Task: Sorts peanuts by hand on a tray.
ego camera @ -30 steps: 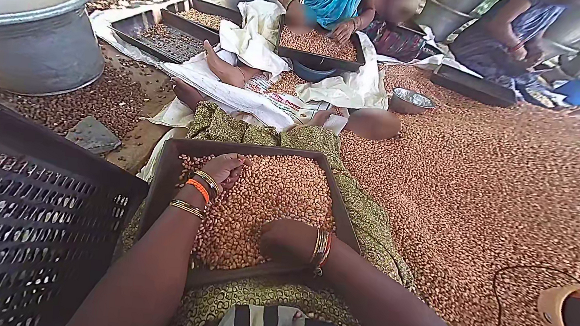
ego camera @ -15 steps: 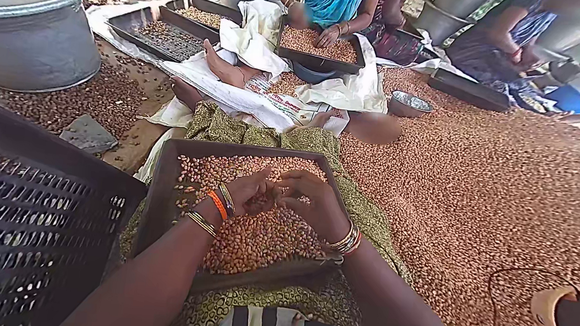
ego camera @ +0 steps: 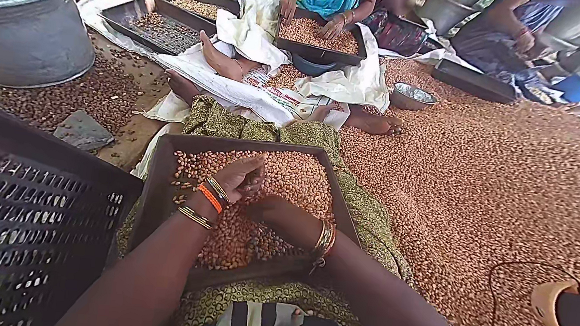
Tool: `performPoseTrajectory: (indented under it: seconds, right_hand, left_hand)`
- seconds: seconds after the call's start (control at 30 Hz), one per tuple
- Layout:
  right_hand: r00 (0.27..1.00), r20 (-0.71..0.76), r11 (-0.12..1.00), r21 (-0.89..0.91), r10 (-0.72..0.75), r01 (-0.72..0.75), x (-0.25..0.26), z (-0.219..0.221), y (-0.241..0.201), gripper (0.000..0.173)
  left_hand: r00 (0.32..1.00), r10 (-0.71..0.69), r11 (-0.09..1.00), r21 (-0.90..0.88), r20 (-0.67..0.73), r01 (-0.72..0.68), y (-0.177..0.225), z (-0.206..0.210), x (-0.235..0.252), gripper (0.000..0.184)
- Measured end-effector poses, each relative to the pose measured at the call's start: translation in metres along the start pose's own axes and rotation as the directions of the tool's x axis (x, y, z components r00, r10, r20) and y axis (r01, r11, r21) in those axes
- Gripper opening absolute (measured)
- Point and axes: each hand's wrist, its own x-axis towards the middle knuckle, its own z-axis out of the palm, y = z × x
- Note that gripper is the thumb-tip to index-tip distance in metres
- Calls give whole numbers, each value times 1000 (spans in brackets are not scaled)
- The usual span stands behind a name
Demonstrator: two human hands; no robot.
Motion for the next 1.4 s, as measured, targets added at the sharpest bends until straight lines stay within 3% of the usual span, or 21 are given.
performPoseTrajectory:
  seconds: [0.1, 0.2, 0.47, 0.53, 0.6, 0.7, 0.73, 0.77, 0.8, 0.87, 0.9, 0.97, 1.0, 1.07, 1.13, 1.17, 1.3, 1.4]
  right_hand:
    - [979, 186, 997, -8, 81, -81, -9, -21, -5, 11]
    - [898, 411, 985, -122, 159, -118, -12, -12, -6, 13]
    - [869, 445, 969, -201, 218, -140, -5, -6, -4, 14]
    - [891, 388, 971, -122, 238, -206, -12, -23, -3, 12]
    - [923, 346, 967, 125, 168, -222, -28, -49, -5, 11]
    - [899, 438, 820, 517, -7, -245, -60, -85, -12, 19]
    - [880, 472, 806, 502, 48, -313, -68, -95, -13, 23]
    - [849, 484, 824, 378, 212, -421, -73, -103, -14, 23]
    - [774, 471, 817, 171, 424, -551, -73, -108, -14, 23]
    - [547, 399, 661, -244, 736, -710, -64, -96, -2, 29]
    - [485, 382, 607, -337, 787, -719, -61, -83, 3, 36]
    - [458, 470, 644, -393, 755, -657, -49, -61, -7, 46]
    - [488, 527, 706, -379, 696, -598, -41, -52, -16, 43]
    - [657, 565, 858, -216, 499, -466, -27, -39, -28, 37]
    - [816, 474, 932, -25, 329, -361, -12, -40, -30, 38]
    - [854, 405, 937, -19, 327, -349, -1, -43, -29, 35]
    - [896, 76, 896, -128, 437, -426, 36, -37, -10, 26]
    - [875, -2, 873, -68, 484, -483, 47, -18, 3, 25]
  left_hand:
    - [988, 116, 990, -69, -99, -123, 1, -3, 1, 36]
    - [968, 182, 971, -121, -173, -204, 0, -3, 4, 33]
    - [926, 257, 929, -193, -275, -315, -2, -7, 6, 30]
    - [898, 277, 912, -200, -341, -357, -3, -9, 7, 28]
    - [843, 293, 903, -159, -450, -399, -1, -7, 9, 28]
    - [755, 312, 902, -71, -576, -427, -3, -6, 14, 25]
    - [745, 318, 902, -53, -586, -428, -4, -6, 15, 25]
    - [742, 324, 902, -44, -587, -429, -4, -4, 16, 25]
    - [742, 321, 902, -49, -588, -429, -3, -2, 16, 26]
    - [747, 320, 899, -61, -583, -433, -1, 2, 15, 27]
    - [752, 316, 903, -61, -579, -426, -1, 3, 14, 28]
    - [764, 310, 912, -51, -565, -408, 0, 3, 13, 28]
    - [769, 310, 915, -45, -559, -402, -1, 2, 13, 28]
    - [767, 314, 917, -30, -559, -398, -1, 0, 13, 28]
    - [759, 314, 918, -23, -571, -397, 0, -1, 13, 28]
    - [755, 317, 916, -21, -574, -401, 1, -1, 14, 28]
    - [761, 332, 917, 2, -558, -399, 0, -1, 15, 25]
    - [767, 313, 927, 6, -559, -374, 0, 1, 14, 26]
